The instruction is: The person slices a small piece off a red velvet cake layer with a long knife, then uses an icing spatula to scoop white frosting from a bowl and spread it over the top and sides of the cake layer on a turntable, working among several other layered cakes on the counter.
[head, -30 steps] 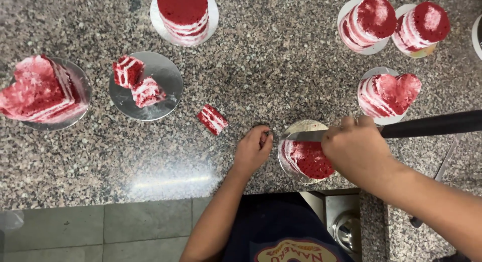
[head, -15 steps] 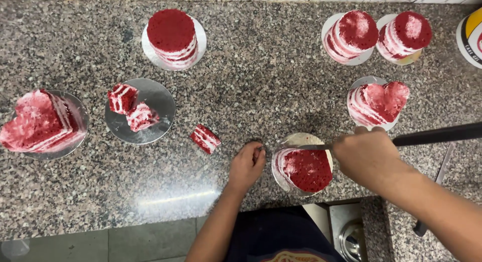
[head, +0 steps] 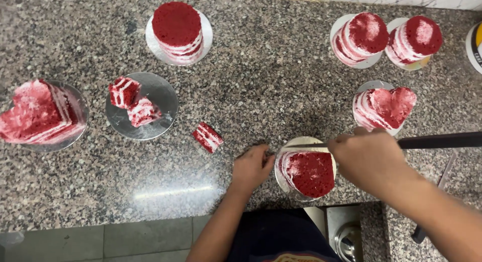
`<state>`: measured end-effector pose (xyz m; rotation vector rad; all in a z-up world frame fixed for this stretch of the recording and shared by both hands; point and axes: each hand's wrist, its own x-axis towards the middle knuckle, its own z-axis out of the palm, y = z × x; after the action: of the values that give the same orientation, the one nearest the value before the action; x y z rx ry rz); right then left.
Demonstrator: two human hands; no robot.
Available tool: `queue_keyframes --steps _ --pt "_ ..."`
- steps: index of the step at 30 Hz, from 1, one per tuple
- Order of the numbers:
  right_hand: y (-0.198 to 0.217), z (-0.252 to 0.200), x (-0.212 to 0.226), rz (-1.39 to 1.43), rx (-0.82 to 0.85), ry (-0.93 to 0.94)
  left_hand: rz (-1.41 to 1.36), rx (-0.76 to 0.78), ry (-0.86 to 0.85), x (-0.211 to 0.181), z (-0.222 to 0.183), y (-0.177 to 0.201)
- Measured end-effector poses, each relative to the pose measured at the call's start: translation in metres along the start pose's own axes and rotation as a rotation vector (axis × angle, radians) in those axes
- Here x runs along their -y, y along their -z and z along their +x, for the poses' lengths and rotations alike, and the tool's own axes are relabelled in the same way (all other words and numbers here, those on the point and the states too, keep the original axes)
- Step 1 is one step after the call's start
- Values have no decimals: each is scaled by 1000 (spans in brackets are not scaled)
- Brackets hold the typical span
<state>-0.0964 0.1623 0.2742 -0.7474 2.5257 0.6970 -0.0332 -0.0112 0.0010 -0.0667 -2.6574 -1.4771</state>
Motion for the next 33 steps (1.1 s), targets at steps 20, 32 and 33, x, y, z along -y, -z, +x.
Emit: queue_keyframes --steps 20,32,33 --pt "37 19 7 -14 361 -264 24 89 -59 2 0 5" --pt "25 28 52 -113 173 41 -304 -51 13 10 -9 11" --pt "30 25 57 -155 217 85 -299 -72 -11 10 -10 9"
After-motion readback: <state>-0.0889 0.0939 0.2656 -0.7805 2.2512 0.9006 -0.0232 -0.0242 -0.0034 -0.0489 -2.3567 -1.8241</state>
